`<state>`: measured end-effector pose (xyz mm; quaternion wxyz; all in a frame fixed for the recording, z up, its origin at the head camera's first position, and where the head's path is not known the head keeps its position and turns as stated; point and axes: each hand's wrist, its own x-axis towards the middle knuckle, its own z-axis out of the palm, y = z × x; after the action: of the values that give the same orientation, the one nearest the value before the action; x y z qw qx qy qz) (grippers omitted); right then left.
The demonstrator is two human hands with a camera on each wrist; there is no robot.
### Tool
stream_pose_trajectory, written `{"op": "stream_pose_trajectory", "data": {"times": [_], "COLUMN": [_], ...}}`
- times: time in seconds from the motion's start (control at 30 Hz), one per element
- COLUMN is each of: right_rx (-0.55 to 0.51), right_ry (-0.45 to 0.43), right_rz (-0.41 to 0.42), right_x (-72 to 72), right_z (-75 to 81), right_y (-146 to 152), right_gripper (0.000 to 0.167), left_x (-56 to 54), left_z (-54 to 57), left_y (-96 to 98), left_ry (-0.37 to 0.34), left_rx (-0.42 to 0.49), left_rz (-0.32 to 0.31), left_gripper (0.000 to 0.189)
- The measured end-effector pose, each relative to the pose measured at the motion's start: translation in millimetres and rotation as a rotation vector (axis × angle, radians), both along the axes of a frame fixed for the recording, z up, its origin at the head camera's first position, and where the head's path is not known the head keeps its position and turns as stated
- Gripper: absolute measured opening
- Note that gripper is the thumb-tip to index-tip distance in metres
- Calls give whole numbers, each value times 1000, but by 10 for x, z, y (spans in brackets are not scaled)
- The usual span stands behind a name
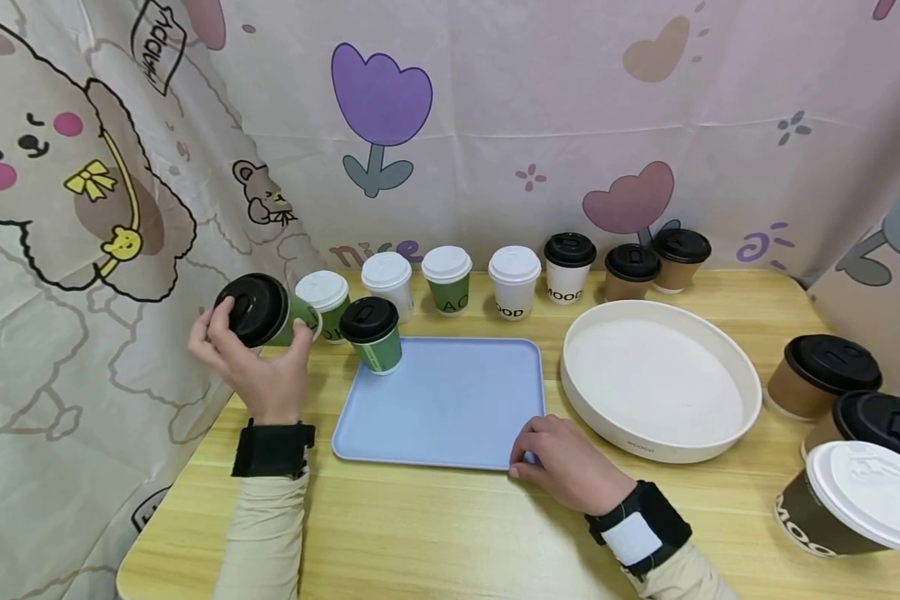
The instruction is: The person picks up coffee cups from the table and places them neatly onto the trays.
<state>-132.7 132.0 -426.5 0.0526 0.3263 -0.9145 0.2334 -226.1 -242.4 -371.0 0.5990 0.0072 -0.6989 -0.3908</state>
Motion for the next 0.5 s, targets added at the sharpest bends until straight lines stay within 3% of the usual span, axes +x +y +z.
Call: {"op": "stream_pose_trajectory", "data": {"times": [0.1, 0.2, 0.4, 0.5], "right_rx": [0, -4, -7, -4], "right_ry": [-10, -16, -15, -22], "right_rz": [2, 2, 5, 7], "right_x": [1, 4, 6, 4], "right_z": [4, 5, 3, 1], "right_y": [-1, -4, -9, -10], "right_gripper": [8, 8, 8, 8], "left_x": [-7, 4, 87, 119], "left_z": [25, 32, 30, 23], "left_y": [134, 282, 541, 629], "left_ry": [73, 102, 119, 92], "left_rx": [-27, -62, -134, -161], "left_rz": [-33, -78, -192, -252], "left_gripper": [72, 75, 77, 77]}}
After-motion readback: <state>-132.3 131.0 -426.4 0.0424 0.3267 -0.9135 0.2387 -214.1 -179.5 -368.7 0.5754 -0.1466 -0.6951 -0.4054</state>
